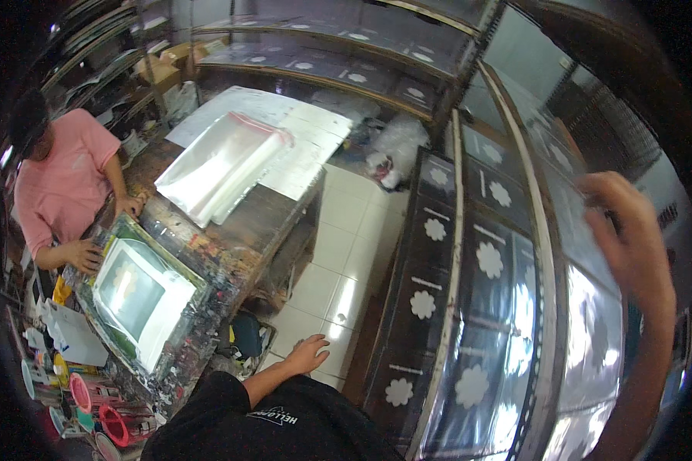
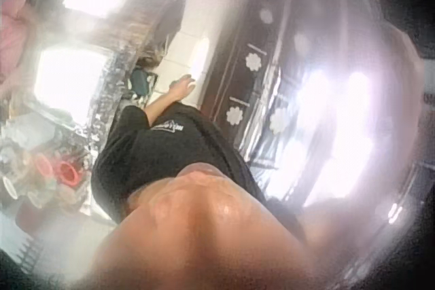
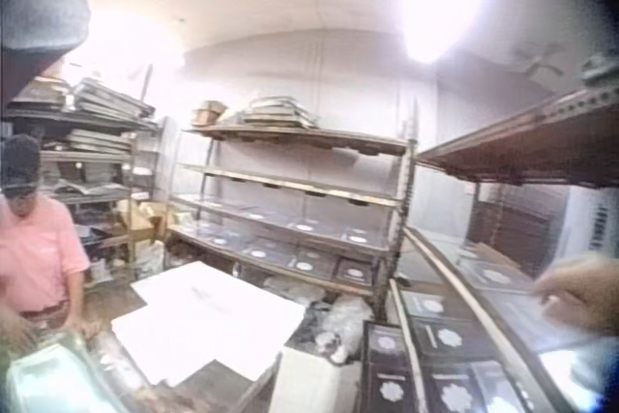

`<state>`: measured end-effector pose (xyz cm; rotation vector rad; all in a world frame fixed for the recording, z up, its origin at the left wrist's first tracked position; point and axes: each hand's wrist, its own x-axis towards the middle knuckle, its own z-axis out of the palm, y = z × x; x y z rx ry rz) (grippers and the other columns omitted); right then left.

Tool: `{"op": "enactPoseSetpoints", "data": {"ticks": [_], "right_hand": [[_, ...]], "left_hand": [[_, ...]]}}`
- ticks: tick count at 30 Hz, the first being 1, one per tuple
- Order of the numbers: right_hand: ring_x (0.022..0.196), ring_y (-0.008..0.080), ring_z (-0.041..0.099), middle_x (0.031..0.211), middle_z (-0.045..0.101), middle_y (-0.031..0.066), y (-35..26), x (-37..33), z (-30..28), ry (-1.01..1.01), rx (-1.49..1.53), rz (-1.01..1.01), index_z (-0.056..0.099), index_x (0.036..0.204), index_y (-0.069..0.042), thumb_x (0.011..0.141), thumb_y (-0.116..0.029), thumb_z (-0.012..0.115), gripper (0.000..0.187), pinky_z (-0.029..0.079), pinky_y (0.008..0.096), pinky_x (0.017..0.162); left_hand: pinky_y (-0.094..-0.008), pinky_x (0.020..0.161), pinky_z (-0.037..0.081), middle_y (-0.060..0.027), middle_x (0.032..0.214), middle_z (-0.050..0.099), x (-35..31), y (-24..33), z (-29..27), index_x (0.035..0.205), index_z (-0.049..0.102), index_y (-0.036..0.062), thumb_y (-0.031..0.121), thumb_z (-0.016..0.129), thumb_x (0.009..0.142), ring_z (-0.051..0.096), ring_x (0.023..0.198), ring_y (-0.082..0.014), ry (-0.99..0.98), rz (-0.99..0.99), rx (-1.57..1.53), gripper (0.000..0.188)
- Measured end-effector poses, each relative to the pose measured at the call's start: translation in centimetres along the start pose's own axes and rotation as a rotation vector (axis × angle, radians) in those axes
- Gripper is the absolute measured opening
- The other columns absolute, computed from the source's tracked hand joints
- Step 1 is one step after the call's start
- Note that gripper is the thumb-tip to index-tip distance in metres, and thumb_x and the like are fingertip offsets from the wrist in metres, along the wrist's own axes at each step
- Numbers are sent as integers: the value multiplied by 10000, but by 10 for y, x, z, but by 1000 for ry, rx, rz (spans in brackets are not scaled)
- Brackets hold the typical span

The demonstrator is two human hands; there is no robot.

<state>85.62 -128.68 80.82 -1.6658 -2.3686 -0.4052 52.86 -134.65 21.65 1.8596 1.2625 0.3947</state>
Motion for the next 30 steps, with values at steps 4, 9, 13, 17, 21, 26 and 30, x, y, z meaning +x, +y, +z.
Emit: {"op": "enactPoseSetpoints", "data": {"ticks": [4,9,13,17,21,26,30], "right_hand": [[1072,321,639,1125,652,171,-89,92,52,-206,60,-325,642,1170,-6,832,-19,676,339,498,414,944],[1026,327,644,1050,651,148,-109,151,165,-219,193,-522,608,1197,-63,852,-109,681,356,512,459,895],[986,380,653,1043,674,202,-143,193,311,-148,885,-444,638,1116,-12,900,-228,650,306,520,450,866],[838,291,646,886,670,167,-137,128,499,166,1184,-103,642,1010,-2,874,-206,629,245,510,437,773],[546,188,586,681,637,106,-136,-7,632,-323,1359,248,641,830,-17,851,-213,562,213,469,379,499],[586,256,641,727,682,151,-135,-167,693,-746,1149,973,688,830,-10,856,-240,548,271,514,433,561],[649,295,659,803,697,165,-125,-263,686,-668,971,1064,692,892,-20,862,-289,583,292,518,434,613]], "left_hand": [[-468,1079,406,-210,1369,546,32,0,-50,1235,630,28,230,634,930,514,1271,-395,138,53,-141,366],[-453,1067,419,-235,1366,546,82,14,-124,1217,628,-2,192,657,917,521,1256,-407,286,207,-28,358],[-491,1102,359,-246,1384,517,83,-6,-172,1226,593,-54,136,621,926,460,1304,-425,488,90,66,356],[-522,1124,315,-296,1441,437,132,-27,-184,1220,594,-62,149,624,912,402,1352,-444,545,219,199,374],[-592,1057,372,-290,1374,517,145,-8,-194,1243,637,42,323,674,893,497,1247,-466,513,238,614,450],[-660,1033,361,-260,1450,477,149,-18,-191,1220,676,178,428,722,844,449,1328,-457,494,180,993,455],[-605,1176,175,-338,1562,255,163,-17,-185,1093,676,-2,240,725,809,210,1464,-498,378,69,747,377]]}}
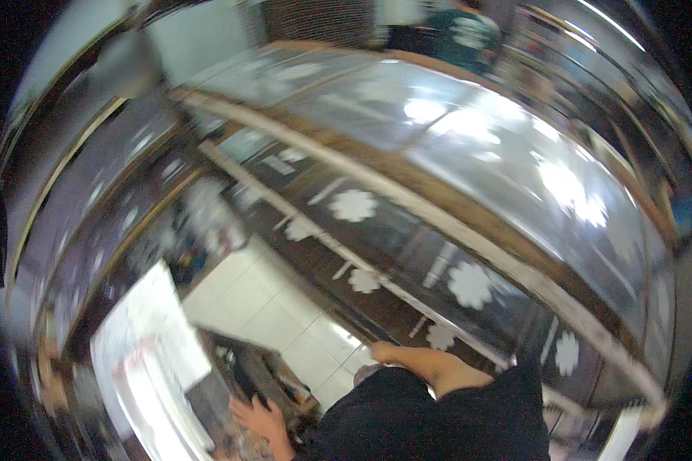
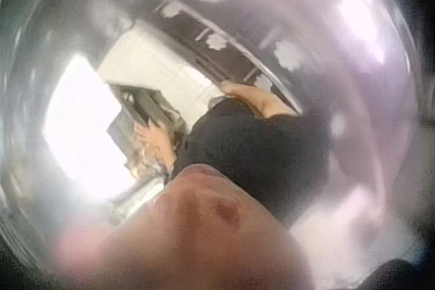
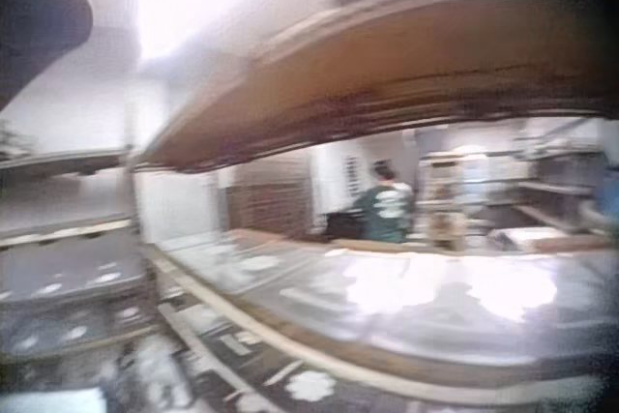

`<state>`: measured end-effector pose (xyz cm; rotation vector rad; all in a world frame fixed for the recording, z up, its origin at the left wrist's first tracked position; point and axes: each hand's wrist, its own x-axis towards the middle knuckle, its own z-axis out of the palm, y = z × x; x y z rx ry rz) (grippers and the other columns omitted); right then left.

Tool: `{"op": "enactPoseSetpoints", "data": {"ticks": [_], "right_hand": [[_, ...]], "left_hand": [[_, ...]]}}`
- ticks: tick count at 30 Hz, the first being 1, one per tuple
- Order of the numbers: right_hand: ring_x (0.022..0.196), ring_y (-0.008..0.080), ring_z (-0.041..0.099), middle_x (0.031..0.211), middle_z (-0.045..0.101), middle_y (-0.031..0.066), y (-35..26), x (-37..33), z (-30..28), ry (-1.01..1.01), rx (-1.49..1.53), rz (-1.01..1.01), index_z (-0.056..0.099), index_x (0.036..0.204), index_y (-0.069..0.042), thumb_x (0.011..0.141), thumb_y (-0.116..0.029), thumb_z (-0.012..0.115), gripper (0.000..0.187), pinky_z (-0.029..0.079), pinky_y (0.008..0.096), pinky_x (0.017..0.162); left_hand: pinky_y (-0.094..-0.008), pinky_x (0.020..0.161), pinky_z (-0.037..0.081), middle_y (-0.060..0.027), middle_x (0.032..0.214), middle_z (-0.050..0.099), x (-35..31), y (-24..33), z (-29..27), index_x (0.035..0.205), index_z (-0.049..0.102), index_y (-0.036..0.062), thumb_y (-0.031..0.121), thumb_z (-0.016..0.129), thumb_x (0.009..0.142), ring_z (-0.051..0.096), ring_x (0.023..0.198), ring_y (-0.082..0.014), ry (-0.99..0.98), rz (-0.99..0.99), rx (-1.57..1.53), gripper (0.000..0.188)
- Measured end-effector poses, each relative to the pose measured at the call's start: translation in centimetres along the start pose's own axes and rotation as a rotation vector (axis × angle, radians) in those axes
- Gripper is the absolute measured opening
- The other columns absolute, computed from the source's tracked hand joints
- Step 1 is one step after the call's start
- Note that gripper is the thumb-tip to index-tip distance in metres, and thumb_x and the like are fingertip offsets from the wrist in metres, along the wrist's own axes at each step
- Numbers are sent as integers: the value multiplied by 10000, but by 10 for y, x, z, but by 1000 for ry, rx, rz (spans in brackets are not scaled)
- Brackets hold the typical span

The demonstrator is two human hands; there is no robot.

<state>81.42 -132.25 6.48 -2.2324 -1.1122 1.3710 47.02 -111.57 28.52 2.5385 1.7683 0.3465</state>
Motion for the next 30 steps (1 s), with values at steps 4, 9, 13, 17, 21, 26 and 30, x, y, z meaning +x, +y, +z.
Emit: {"op": "enactPoseSetpoints", "data": {"ticks": [4,9,13,17,21,26,30], "right_hand": [[853,314,667,973,702,199,7,-18,-7,-7,-122,88,716,1000,-26,910,-303,547,337,523,438,777],[1082,347,662,1138,715,161,-31,16,-38,-190,-253,74,718,1122,-61,897,-267,584,334,491,403,966],[933,267,677,1073,693,138,-79,93,-66,-347,-251,-48,643,1194,-29,916,-173,622,314,554,398,809],[765,240,682,987,672,125,-103,190,-87,-350,-121,-105,598,1211,-33,917,-74,596,297,556,354,615],[776,215,679,968,673,108,-175,225,-103,-360,-155,-138,614,1161,-25,918,-83,594,251,557,345,622],[885,253,699,981,707,170,-183,258,-89,-358,-274,-340,658,1131,6,896,-128,605,275,557,359,773],[930,254,659,1048,695,172,-176,241,-69,-461,-455,-379,633,1193,35,904,-132,612,334,528,361,842]], "left_hand": [[-622,1180,151,-333,1566,255,-4,-6,-13,1007,705,3,220,740,764,199,1466,-502,14,-22,-69,328],[-595,1177,191,-287,1536,337,1,-3,-9,1007,711,14,220,724,773,260,1454,-442,75,-59,-133,312],[-561,1181,213,-233,1536,368,-1,4,-20,1006,716,35,233,713,791,298,1449,-382,73,-147,-146,293],[-528,1190,223,-199,1538,383,0,7,-25,990,722,42,237,697,814,302,1454,-347,71,-178,-168,264],[-524,1198,223,-176,1533,400,-2,8,-24,1009,733,50,241,696,828,309,1457,-327,93,-246,-227,266],[-535,1199,233,-146,1527,416,1,8,-18,1055,741,74,260,688,852,326,1453,-316,129,-281,-271,281],[-528,1203,226,-149,1526,415,5,8,-19,1073,736,70,273,679,863,324,1453,-320,126,-313,-296,298]]}}
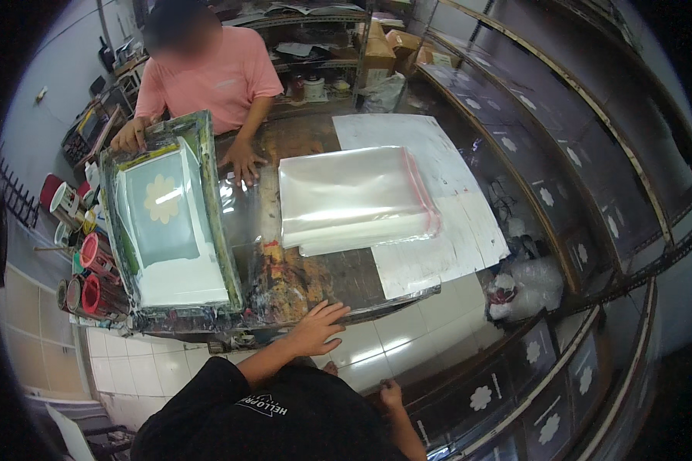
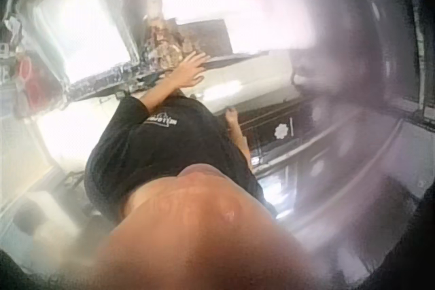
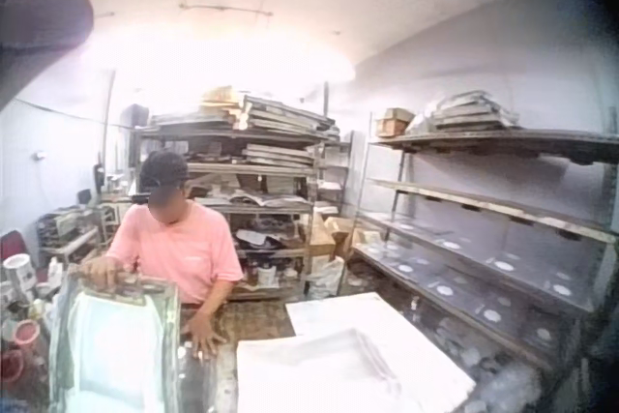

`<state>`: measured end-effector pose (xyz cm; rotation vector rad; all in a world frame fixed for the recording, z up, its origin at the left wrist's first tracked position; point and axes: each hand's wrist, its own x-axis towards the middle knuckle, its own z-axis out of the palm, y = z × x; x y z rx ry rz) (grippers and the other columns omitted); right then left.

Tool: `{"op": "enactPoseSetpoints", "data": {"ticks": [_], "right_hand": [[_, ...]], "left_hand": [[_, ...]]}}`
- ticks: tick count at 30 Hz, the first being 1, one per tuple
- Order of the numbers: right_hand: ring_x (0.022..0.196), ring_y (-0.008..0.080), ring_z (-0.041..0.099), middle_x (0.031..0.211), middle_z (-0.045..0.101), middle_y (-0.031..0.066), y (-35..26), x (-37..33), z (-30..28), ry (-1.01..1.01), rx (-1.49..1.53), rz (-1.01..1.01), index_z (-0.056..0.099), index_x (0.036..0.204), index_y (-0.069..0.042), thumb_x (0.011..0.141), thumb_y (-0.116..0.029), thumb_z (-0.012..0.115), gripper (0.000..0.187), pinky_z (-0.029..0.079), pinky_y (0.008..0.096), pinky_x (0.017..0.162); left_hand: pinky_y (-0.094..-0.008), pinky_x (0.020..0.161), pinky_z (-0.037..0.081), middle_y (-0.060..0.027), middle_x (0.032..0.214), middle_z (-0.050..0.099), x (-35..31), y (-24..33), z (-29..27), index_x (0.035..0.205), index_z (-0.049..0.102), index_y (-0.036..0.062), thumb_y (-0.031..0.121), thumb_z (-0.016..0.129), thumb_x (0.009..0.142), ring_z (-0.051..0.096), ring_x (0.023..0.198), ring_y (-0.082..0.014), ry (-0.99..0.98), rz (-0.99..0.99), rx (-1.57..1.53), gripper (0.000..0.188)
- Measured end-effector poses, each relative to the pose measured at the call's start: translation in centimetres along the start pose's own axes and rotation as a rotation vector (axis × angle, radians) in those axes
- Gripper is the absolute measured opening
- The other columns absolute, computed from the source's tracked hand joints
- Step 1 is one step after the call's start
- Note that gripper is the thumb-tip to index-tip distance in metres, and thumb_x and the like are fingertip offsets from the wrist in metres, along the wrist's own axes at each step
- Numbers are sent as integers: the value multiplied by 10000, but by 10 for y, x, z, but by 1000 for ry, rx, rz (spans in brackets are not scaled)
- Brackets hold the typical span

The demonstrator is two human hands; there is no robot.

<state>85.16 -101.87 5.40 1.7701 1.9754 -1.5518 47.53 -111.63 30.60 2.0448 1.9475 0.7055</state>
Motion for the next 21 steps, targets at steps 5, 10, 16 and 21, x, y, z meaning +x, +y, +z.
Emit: {"op": "enactPoseSetpoints", "data": {"ticks": [5,10,16,21], "right_hand": [[1063,306,659,1137,693,210,-18,-38,9,-155,-69,13,643,1194,51,888,-157,611,372,503,384,937],[1087,323,666,1138,700,217,-45,-63,-16,-181,55,115,661,1161,53,861,-150,635,364,504,385,951],[1007,287,672,1076,705,211,-10,-28,-29,-11,-96,100,664,1148,43,888,-182,645,344,519,378,892],[976,261,678,1049,710,178,9,-7,-17,1,-117,-26,677,1134,27,899,-150,640,297,533,360,851]], "left_hand": [[-524,1206,218,-149,1541,394,-2,1,-2,1102,724,66,283,671,877,319,1455,-320,-15,-27,-34,316],[-519,1210,205,-149,1562,367,-1,2,-3,1115,719,71,293,655,893,298,1470,-315,-55,-32,-19,320],[-520,1214,190,-153,1562,372,0,0,-2,1130,711,77,293,648,900,289,1476,-316,-61,-32,-39,322],[-516,1174,286,-172,1497,453,0,-2,2,1197,662,56,221,663,895,383,1418,-345,51,-116,-205,344]]}}
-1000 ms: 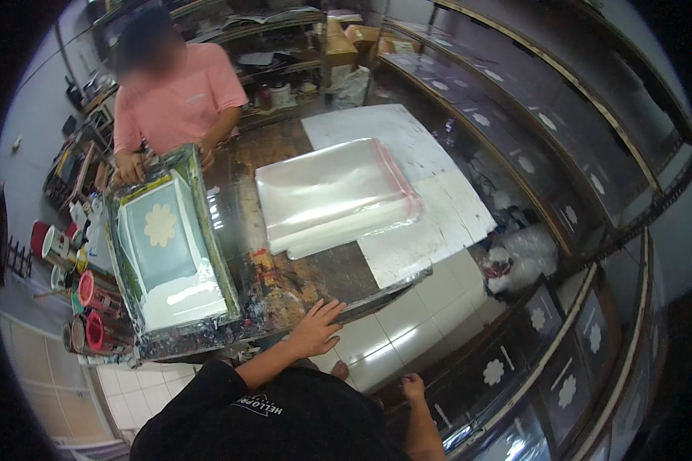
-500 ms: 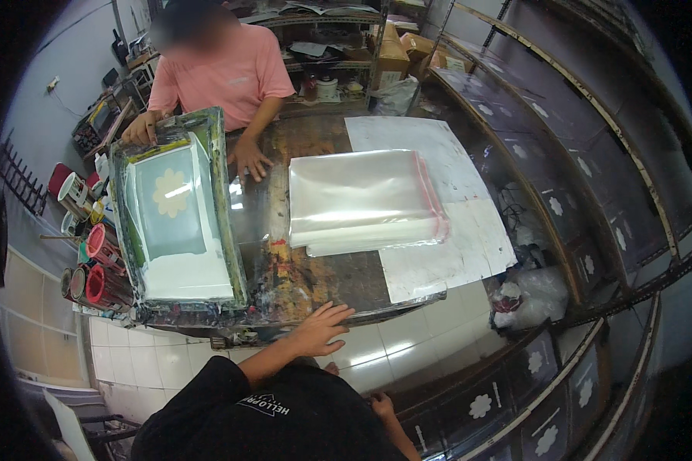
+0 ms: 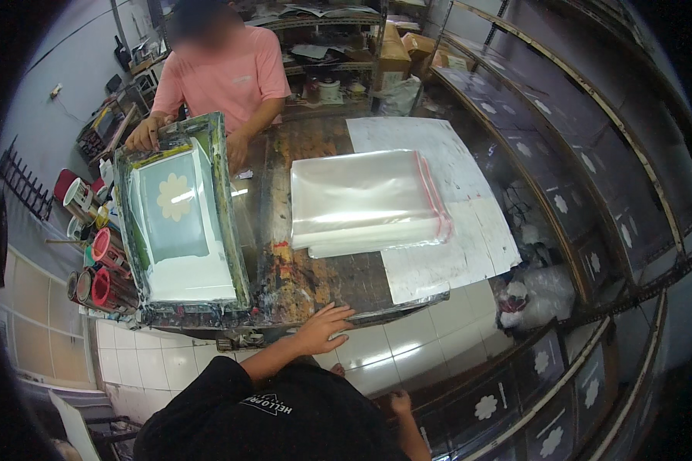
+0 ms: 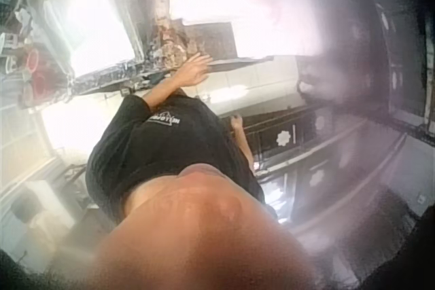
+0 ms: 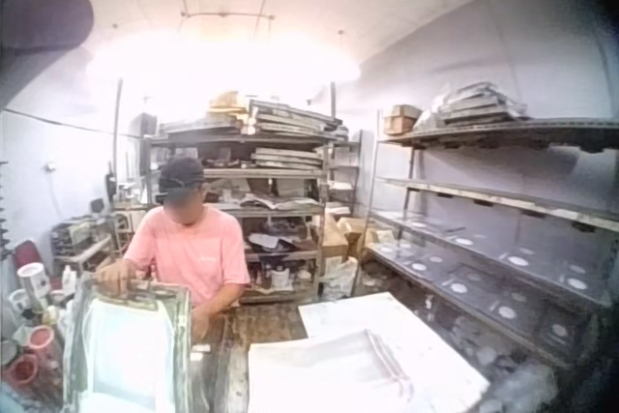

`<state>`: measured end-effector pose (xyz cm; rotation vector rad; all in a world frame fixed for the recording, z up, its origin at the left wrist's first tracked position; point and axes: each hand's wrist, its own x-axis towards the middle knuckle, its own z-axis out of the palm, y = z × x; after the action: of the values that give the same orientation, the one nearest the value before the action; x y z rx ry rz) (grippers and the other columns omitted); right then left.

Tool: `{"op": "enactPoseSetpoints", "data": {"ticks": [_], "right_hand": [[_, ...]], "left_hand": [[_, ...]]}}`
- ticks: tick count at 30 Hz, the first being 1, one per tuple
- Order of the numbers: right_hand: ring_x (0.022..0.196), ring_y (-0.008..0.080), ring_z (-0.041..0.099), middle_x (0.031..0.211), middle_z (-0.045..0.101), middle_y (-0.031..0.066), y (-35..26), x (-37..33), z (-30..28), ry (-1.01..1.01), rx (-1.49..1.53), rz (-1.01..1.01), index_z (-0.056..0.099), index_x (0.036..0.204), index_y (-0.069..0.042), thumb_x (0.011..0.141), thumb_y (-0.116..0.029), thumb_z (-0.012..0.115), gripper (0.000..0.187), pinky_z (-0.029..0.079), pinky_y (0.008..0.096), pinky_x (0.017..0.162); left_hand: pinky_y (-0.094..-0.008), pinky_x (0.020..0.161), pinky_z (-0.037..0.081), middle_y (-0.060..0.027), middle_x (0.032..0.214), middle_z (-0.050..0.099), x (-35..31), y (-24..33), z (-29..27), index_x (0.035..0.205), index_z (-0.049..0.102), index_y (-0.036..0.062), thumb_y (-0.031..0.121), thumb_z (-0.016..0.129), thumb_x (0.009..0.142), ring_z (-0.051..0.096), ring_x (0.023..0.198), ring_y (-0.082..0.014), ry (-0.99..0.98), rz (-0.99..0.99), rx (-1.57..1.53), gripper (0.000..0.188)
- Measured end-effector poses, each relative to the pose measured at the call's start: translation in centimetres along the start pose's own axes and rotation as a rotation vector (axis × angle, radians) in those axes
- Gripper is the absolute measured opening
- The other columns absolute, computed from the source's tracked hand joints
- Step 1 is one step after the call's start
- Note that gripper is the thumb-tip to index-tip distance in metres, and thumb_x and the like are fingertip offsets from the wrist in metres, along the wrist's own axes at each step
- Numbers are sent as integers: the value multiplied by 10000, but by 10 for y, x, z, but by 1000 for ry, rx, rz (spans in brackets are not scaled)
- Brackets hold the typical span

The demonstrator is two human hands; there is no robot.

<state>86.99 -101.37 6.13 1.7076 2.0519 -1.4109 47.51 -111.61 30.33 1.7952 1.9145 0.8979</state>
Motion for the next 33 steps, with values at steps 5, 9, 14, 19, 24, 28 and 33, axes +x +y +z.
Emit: {"op": "enactPoseSetpoints", "data": {"ticks": [5,9,14,19,24,28,33], "right_hand": [[944,266,688,1012,719,180,42,24,35,-39,268,60,678,1118,27,866,-130,672,297,541,380,849],[960,279,693,1025,725,189,-3,-5,21,-143,387,244,685,1111,27,848,-160,701,323,539,385,877],[911,268,698,1037,701,185,27,2,19,-40,187,89,636,1161,42,884,-105,654,315,559,373,802],[903,253,694,1033,691,176,25,-5,3,6,141,22,616,1172,63,895,-85,636,314,553,359,767],[846,218,688,989,690,124,64,9,27,69,270,54,626,1112,37,929,-110,644,235,539,333,739],[907,253,675,1075,652,93,-86,-45,-20,16,1028,134,583,1149,-59,963,-210,664,253,563,377,788],[1316,400,474,1509,376,172,-239,-117,-108,-186,1569,-474,419,1433,-161,955,-522,586,621,439,530,1044]], "left_hand": [[-494,1089,409,-192,1423,508,14,36,-53,1230,618,15,159,706,855,476,1330,-385,307,21,100,411],[-547,1141,317,-245,1457,434,27,44,-106,1343,529,8,175,759,794,386,1377,-438,486,-65,366,618],[-636,1182,153,-288,1539,300,65,23,-134,1478,390,36,192,794,749,227,1461,-462,373,-203,742,848],[-641,1178,170,-174,1534,398,101,-27,-115,1446,449,45,165,590,892,283,1467,-373,199,-82,928,584],[-660,1156,208,-147,1473,481,115,-17,-73,1332,573,28,161,579,884,360,1419,-369,281,118,819,468],[-687,1132,214,-141,1462,496,101,38,-50,1334,572,29,156,588,866,376,1414,-361,153,230,721,485],[-707,1110,219,-142,1463,495,65,85,-23,1351,559,59,173,633,840,392,1402,-369,37,468,580,528]]}}
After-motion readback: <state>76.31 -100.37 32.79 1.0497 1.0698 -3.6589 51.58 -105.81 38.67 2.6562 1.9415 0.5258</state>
